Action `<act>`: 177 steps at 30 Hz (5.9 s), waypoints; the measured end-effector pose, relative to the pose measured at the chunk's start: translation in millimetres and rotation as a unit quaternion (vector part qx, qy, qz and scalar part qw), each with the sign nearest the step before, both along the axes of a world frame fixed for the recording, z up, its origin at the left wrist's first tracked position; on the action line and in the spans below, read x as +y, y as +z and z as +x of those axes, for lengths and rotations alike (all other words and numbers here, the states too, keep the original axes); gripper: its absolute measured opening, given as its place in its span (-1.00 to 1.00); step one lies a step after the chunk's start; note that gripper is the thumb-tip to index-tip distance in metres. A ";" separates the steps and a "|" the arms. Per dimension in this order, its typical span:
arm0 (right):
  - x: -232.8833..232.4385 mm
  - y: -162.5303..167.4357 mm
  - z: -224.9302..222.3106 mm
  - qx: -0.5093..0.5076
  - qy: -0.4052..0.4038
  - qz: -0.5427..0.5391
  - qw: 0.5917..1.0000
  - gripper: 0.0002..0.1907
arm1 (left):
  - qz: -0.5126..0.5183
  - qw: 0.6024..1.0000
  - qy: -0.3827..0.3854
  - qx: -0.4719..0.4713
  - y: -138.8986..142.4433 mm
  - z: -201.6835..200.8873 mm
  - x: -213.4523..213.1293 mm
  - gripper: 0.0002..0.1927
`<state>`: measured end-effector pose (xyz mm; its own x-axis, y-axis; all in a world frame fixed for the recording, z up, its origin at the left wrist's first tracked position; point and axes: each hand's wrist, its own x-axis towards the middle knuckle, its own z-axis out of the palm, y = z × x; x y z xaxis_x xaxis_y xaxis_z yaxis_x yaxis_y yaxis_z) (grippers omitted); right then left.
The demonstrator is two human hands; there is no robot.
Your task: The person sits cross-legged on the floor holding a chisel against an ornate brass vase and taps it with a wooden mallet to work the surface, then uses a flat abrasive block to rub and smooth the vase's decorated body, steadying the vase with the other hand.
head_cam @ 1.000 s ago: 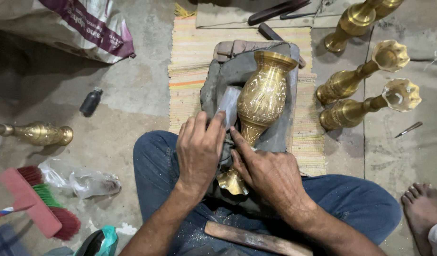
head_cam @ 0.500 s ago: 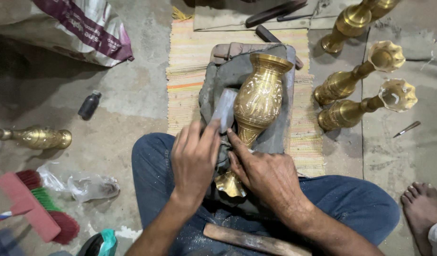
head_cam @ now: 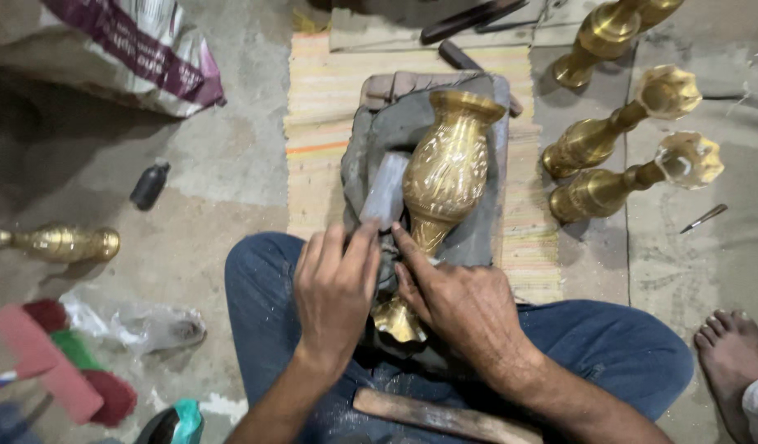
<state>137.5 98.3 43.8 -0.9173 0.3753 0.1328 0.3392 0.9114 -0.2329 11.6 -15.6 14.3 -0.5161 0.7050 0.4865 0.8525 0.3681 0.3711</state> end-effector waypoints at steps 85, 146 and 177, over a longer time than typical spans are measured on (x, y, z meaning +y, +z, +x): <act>-0.6 -1.1 -1.6 -0.003 -0.005 -0.008 1.000 -0.47 | 0.004 1.000 0.002 -0.001 6.0 -6.2 5.9 -0.67; -0.5 -0.9 -0.6 0.011 -0.006 -0.012 1.000 -0.46 | 0.004 1.000 0.002 0.018 -3.4 -12.4 17.8 -0.65; -0.5 -3.1 -0.9 0.017 0.003 -0.021 1.000 -0.45 | -0.021 1.000 0.013 0.004 -7.5 -3.8 -3.2 -0.67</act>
<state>136.5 97.8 40.7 -0.9150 0.3755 0.1478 0.3248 0.9026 -0.2825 7.8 -18.8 6.8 -0.5307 0.7113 0.4609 0.8453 0.4047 0.3488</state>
